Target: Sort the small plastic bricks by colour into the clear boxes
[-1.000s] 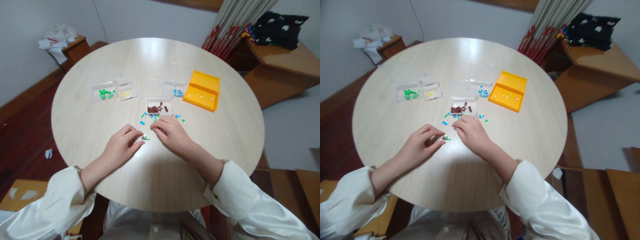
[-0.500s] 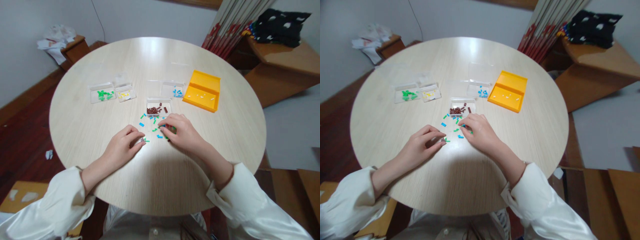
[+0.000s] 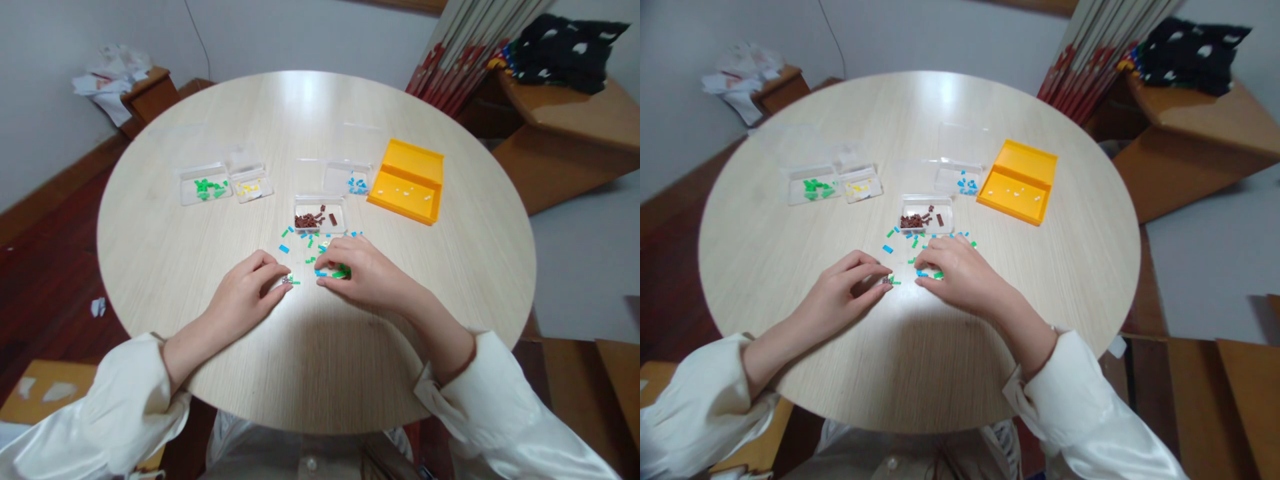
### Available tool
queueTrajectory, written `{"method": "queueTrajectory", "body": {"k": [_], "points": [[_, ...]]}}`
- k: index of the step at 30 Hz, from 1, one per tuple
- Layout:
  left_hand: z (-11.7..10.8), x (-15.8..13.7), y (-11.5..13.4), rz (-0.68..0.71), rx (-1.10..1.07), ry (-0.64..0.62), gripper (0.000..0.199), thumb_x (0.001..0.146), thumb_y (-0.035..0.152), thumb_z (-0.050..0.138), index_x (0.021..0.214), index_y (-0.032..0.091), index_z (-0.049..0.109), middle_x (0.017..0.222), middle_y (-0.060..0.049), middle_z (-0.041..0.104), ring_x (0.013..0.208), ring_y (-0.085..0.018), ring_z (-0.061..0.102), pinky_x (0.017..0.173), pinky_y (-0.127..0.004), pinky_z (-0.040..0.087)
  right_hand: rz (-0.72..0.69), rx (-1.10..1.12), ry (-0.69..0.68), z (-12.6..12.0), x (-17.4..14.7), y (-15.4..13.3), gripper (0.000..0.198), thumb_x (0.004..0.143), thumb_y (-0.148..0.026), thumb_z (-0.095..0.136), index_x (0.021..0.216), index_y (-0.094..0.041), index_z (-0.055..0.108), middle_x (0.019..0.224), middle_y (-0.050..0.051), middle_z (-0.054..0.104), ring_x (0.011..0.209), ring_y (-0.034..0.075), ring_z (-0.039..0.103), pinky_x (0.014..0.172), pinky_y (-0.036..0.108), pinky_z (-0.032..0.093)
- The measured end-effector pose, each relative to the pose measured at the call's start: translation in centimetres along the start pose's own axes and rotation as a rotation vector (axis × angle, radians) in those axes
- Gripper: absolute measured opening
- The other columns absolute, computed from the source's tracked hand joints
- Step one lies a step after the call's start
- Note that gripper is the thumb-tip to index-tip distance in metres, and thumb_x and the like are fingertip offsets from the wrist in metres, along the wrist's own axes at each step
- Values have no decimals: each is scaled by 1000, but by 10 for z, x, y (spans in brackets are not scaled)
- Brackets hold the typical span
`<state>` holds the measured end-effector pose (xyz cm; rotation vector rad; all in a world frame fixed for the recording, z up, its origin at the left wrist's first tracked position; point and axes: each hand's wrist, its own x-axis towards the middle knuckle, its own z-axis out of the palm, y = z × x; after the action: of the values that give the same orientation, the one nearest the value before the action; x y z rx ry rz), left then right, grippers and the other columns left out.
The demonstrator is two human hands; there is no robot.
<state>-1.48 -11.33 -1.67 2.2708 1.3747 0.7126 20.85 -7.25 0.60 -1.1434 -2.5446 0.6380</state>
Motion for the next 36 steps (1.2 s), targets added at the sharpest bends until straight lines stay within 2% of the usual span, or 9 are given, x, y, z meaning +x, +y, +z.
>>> {"method": "queueTrajectory", "body": {"k": [13,20,28,36], "points": [[2,-1,0,-3,5,27,16,86,27,58,94,17,66,87,-4,60,76,-14,57,67,-26,47,18,33,-18,3,2,0,9,83,-17,59,82,-16,67,80,4,67,80,17,56,79,30,35],[-1,-5,-2,-41,-41,35,17,85,28,61,98,18,65,90,-3,59,76,-13,56,69,-25,48,22,44,-14,6,2,-2,13,86,-17,54,84,-16,67,85,6,68,85,18,58,80,30,36],[-5,-6,-2,-76,-54,8,19,85,30,60,98,18,66,92,-4,60,76,-13,57,71,-28,50,13,3,-49,-1,-1,3,8,83,-18,58,83,-17,66,84,5,68,84,19,58,78,31,35],[-4,-6,-1,-62,-69,3,17,85,27,59,98,18,66,92,-4,60,76,-13,57,70,-27,49,-107,10,-79,0,-1,3,10,83,-17,57,80,-17,66,79,5,68,79,18,58,75,31,35]]}}
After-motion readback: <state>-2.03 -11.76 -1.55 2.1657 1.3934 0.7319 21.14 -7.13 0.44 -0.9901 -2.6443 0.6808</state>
